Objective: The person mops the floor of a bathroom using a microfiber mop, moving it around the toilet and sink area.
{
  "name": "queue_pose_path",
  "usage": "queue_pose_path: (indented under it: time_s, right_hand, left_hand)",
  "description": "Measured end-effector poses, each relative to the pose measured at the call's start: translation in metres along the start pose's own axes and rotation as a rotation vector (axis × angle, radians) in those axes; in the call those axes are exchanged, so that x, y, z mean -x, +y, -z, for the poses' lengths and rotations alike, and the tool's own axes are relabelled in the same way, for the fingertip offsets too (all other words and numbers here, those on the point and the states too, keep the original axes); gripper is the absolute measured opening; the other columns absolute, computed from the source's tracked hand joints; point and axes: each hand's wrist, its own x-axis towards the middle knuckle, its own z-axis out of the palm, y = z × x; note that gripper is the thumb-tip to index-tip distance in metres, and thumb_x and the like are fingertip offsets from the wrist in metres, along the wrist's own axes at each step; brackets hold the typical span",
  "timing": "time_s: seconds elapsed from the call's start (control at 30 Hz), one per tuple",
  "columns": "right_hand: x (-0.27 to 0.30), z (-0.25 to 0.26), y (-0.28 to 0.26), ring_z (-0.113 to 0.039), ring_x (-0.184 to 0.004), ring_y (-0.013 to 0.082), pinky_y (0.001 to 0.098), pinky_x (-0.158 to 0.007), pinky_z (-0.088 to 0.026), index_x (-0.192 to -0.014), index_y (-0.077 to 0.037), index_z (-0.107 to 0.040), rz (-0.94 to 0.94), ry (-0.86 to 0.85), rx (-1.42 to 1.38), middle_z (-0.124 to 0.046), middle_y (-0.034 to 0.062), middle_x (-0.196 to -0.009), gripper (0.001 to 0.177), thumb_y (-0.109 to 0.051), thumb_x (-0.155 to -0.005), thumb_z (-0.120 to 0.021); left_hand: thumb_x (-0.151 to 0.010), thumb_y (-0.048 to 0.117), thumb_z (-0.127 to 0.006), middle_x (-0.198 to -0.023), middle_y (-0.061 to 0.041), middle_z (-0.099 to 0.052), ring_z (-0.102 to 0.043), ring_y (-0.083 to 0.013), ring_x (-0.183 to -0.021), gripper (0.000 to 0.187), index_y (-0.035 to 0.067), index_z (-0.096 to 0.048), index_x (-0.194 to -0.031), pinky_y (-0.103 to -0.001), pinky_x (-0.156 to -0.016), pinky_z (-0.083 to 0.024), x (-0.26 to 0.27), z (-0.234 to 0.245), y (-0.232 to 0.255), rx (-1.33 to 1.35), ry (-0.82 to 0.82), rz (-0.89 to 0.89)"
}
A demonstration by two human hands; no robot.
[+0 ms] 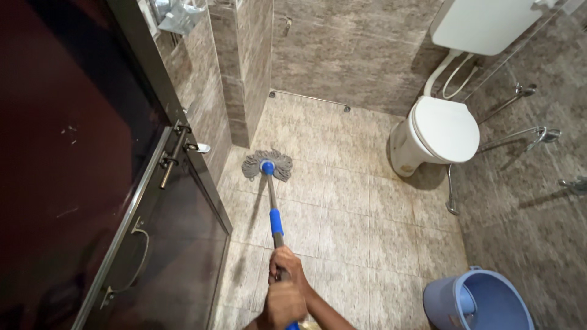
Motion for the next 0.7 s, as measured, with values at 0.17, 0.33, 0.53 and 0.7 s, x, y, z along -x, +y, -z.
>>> queue_pose_path:
  time_s: [0.17, 0.33, 0.53, 0.7]
  right_hand:
    - [-0.038, 0.013, 0.100, -0.055, -0.082, 0.0249, 0.0346, -0.071, -0.045, -0.076, -0.006, -0.053, 0.205, -0.157, 0.165, -0.053, 0.0068, -0.078, 0.015, -0.010, -0.074, -0.067]
    - [-0.041, 0.014, 0.122, -0.053, -0.074, 0.0193, 0.0333, -0.066, -0.046, -0.076, -0.009, -0.052, 0.012, -0.143, 0.057, -0.050, 0.0031, -0.078, 0.012, -0.007, -0.087, -0.056]
    - [0.009, 0.002, 0.003, -0.056, -0.075, 0.0166, 0.0306, -0.065, -0.049, -0.076, -0.007, -0.054, 0.053, -0.064, 0.090, -0.055, 0.0011, -0.080, 0.015, -0.006, -0.089, -0.061]
    - [0.034, -0.011, -0.014, -0.057, -0.072, 0.0181, 0.0309, -0.059, -0.048, -0.073, -0.007, -0.051, 0.025, 0.032, 0.005, -0.054, 0.0040, -0.077, 0.022, 0.001, -0.078, -0.071]
  left_hand:
    - [-0.067, 0.038, -0.066, -0.073, -0.013, -0.060, -0.062, -0.0343, -0.072, 0.035, 0.004, -0.061, -0.076, -0.048, -0.074, -0.047, 0.018, -0.005, -0.026, -0.095, -0.096, 0.274]
    - [-0.079, 0.041, -0.065, -0.111, -0.017, -0.071, -0.066, -0.0385, -0.115, 0.046, 0.002, -0.068, -0.104, -0.054, -0.110, -0.036, -0.007, 0.001, -0.013, -0.318, -0.084, 0.343]
    - [-0.079, 0.028, -0.061, -0.104, -0.013, -0.072, -0.069, -0.0321, -0.108, 0.030, 0.007, -0.068, -0.099, -0.052, -0.108, -0.039, -0.020, 0.017, 0.040, -0.184, 0.041, 0.048]
    - [-0.074, 0.030, -0.064, -0.096, -0.013, -0.069, -0.067, -0.0324, -0.098, 0.032, 0.006, -0.066, -0.094, -0.053, -0.101, -0.041, 0.009, -0.014, 0.018, -0.055, 0.032, -0.046]
